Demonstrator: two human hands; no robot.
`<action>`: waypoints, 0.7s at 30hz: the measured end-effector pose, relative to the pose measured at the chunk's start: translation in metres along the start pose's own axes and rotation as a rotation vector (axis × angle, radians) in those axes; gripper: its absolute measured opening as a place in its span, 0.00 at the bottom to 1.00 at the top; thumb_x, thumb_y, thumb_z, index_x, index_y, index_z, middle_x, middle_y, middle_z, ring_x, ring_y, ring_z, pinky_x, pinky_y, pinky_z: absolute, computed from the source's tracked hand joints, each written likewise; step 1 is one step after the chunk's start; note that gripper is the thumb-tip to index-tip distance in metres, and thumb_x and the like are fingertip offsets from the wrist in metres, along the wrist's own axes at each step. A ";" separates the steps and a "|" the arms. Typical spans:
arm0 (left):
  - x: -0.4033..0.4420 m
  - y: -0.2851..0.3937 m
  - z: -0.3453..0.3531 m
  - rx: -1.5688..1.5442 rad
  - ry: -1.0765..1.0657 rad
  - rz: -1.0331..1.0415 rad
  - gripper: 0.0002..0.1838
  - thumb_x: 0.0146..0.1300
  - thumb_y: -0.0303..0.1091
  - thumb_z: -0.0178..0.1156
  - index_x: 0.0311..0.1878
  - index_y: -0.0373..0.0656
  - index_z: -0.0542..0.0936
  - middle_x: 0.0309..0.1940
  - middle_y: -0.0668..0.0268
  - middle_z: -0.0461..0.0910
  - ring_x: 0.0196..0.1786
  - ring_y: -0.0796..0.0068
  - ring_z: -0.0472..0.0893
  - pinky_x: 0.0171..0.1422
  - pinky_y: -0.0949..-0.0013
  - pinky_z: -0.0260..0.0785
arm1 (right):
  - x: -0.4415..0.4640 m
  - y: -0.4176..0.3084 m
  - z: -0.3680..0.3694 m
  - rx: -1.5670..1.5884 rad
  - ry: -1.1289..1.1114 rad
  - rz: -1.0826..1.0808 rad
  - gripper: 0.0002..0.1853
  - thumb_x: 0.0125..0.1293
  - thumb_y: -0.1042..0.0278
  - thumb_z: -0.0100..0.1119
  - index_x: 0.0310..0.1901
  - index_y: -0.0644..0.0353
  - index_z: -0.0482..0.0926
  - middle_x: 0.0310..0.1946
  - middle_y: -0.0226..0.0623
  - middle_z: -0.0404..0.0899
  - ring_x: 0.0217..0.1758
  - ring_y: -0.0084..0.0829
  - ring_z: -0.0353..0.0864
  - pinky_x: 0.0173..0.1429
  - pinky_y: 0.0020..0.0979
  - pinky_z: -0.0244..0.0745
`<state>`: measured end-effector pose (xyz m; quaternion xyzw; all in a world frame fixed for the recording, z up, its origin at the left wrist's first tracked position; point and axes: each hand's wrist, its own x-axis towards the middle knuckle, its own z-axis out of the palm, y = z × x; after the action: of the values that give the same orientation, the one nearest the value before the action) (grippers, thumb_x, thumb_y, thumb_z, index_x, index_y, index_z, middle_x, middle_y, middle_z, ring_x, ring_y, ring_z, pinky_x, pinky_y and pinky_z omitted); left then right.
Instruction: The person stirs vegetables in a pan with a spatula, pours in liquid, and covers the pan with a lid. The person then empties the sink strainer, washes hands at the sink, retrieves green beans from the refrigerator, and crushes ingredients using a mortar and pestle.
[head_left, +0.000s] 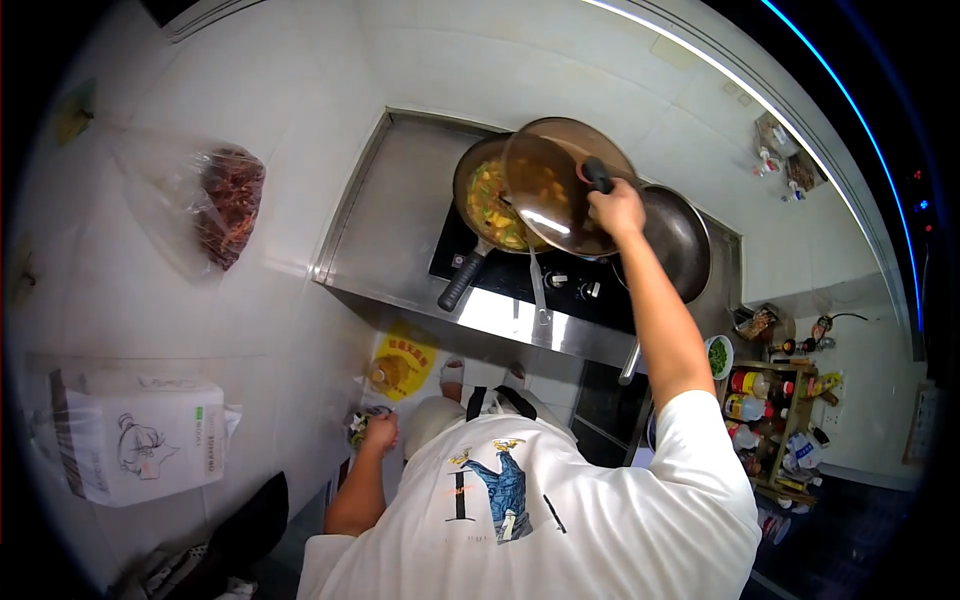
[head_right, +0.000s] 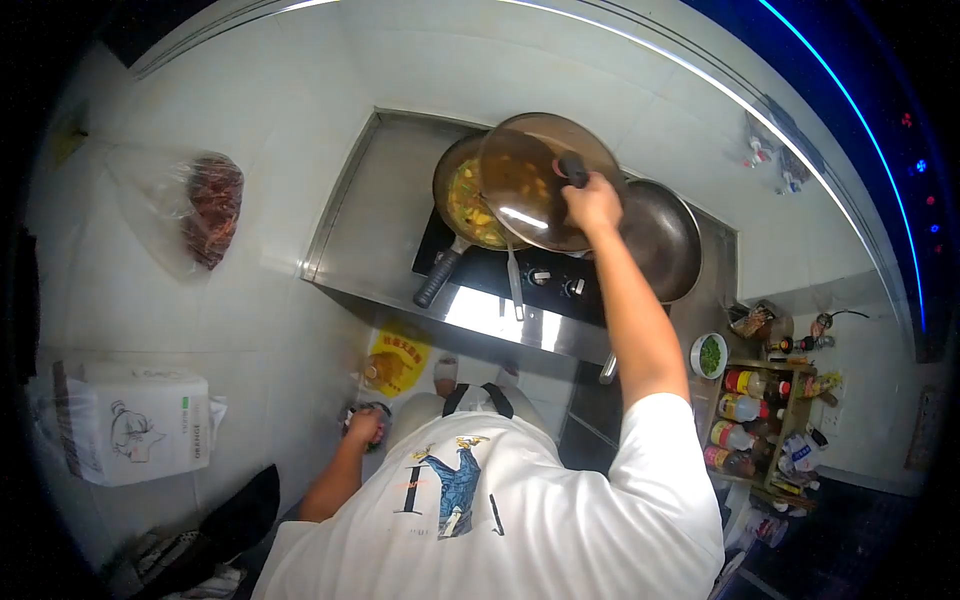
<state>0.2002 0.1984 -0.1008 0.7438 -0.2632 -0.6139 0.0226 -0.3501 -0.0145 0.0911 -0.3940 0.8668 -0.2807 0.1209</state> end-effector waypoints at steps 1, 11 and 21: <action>0.002 0.002 -0.001 -0.005 0.003 0.004 0.14 0.65 0.45 0.54 0.34 0.43 0.76 0.22 0.68 0.74 0.17 0.77 0.70 0.19 0.71 0.64 | -0.002 -0.016 0.015 0.011 -0.032 0.006 0.23 0.47 0.55 0.62 0.45 0.57 0.79 0.33 0.44 0.82 0.41 0.39 0.82 0.46 0.36 0.74; 0.023 -0.046 -0.035 -0.067 -0.001 0.122 0.14 0.65 0.44 0.53 0.33 0.43 0.75 0.17 0.68 0.71 0.15 0.76 0.68 0.18 0.70 0.64 | -0.021 -0.078 0.081 -0.111 -0.044 -0.063 0.24 0.50 0.58 0.62 0.49 0.59 0.76 0.43 0.49 0.80 0.51 0.46 0.78 0.55 0.40 0.72; 0.044 -0.054 -0.088 0.120 -0.090 -0.045 0.16 0.65 0.45 0.53 0.34 0.40 0.74 0.21 0.63 0.76 0.15 0.73 0.72 0.16 0.67 0.66 | -0.044 -0.061 0.073 -0.135 0.098 -0.200 0.31 0.51 0.54 0.66 0.54 0.64 0.71 0.46 0.54 0.74 0.52 0.49 0.74 0.56 0.41 0.71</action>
<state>0.3060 0.2006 -0.1379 0.7211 -0.2835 -0.6303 -0.0476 -0.2521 -0.0427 0.0667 -0.4714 0.8450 -0.2514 0.0229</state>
